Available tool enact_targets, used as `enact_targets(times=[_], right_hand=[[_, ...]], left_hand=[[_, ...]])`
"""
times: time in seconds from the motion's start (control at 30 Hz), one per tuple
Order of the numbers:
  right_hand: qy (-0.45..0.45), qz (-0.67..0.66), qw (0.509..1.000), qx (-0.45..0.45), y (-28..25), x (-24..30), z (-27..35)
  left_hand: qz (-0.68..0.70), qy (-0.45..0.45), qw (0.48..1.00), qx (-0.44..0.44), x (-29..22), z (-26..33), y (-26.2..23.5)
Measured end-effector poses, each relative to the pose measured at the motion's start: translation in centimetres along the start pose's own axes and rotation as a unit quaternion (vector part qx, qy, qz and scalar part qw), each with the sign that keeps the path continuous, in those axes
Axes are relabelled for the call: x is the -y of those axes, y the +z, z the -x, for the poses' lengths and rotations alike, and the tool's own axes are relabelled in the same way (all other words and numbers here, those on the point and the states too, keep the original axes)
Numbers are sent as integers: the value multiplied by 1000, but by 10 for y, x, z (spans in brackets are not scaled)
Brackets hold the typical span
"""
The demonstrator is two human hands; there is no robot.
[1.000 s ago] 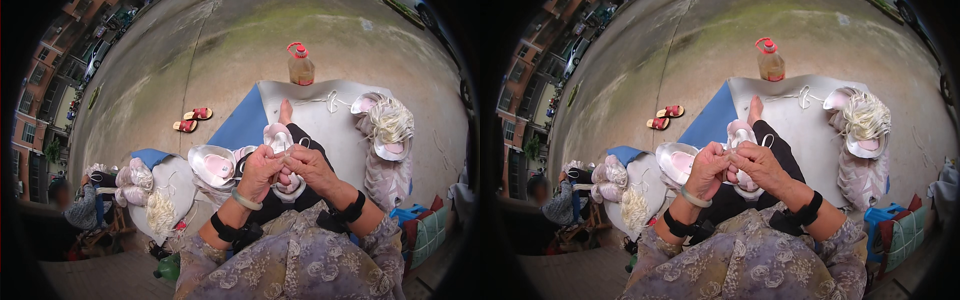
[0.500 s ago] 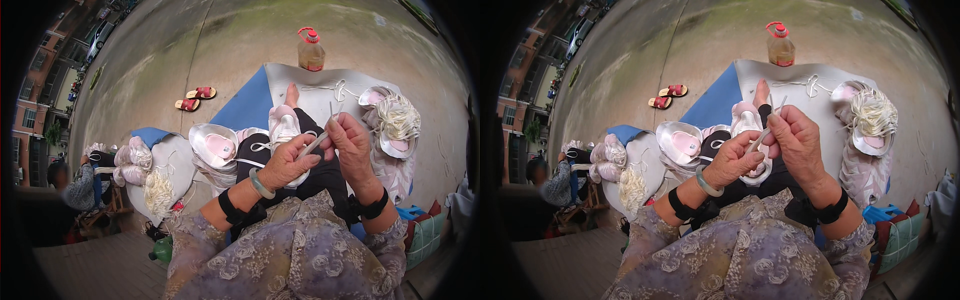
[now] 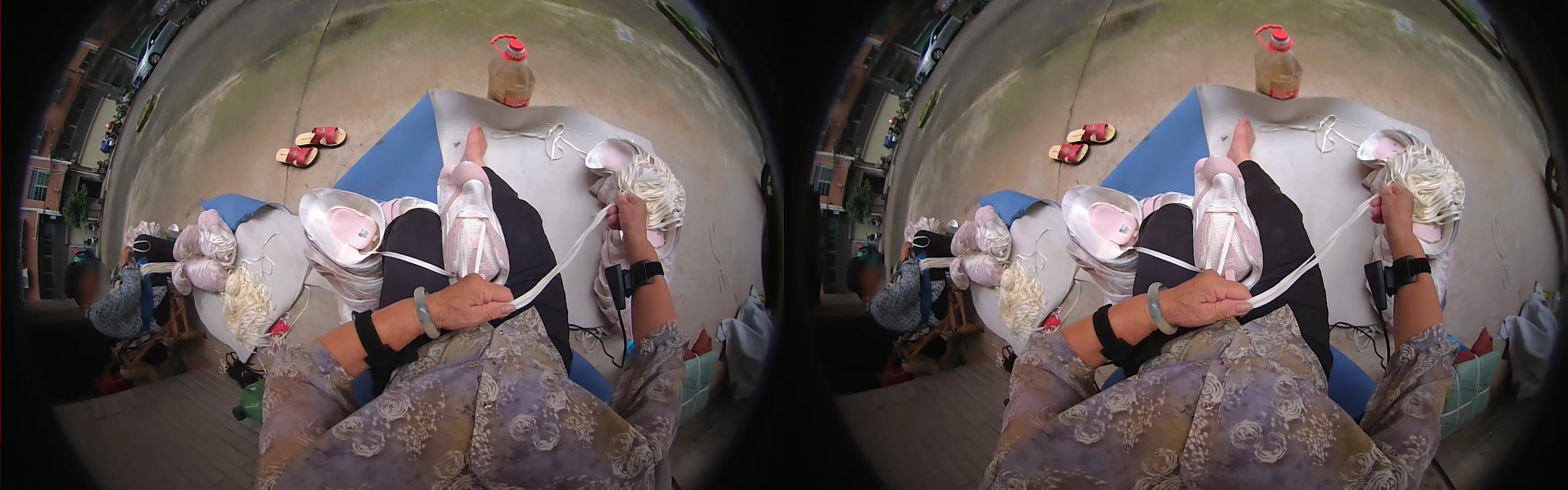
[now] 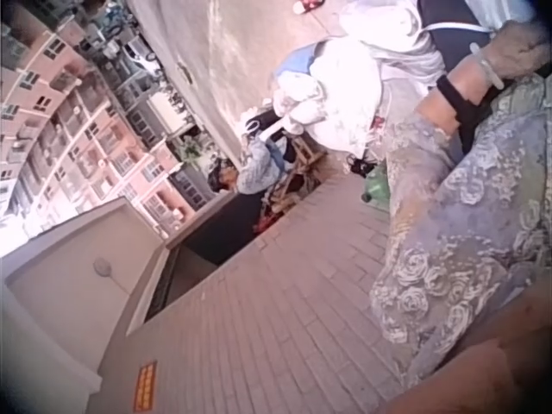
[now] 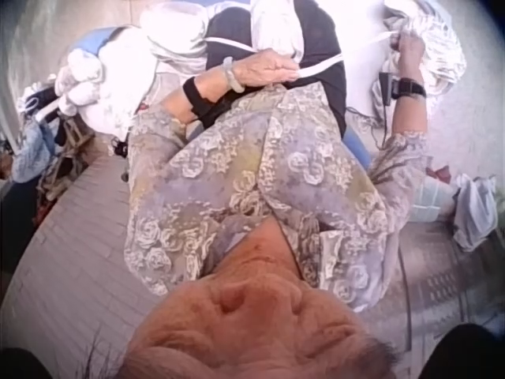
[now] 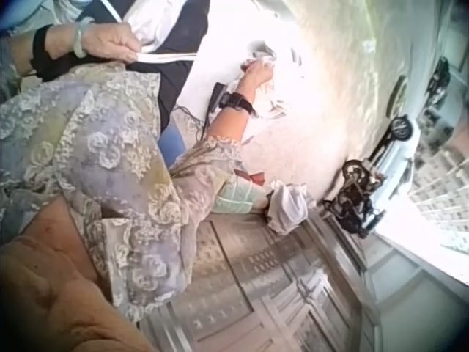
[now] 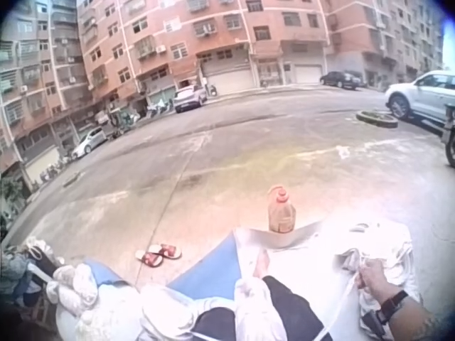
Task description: The recorder is lacing and tying white and pink sneakers.
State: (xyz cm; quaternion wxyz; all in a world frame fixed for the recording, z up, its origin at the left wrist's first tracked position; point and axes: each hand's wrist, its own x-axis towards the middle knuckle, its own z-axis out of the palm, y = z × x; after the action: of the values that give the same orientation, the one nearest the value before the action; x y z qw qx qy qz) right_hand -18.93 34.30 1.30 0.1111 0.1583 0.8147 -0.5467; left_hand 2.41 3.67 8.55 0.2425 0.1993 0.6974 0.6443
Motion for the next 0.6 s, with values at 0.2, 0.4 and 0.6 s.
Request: enact_targets(times=[0.2, 0.4, 0.6], right_hand=[[-112, 220, 944, 220, 124, 44, 56], [-245, 373, 857, 260, 200, 73, 87], [-261, 348, 863, 255, 218, 57, 78]], left_hand=[[159, -59, 985, 19, -14, 1, -17], [409, -145, 901, 12, 24, 12, -26], [542, -116, 827, 91, 16, -6, -16]])
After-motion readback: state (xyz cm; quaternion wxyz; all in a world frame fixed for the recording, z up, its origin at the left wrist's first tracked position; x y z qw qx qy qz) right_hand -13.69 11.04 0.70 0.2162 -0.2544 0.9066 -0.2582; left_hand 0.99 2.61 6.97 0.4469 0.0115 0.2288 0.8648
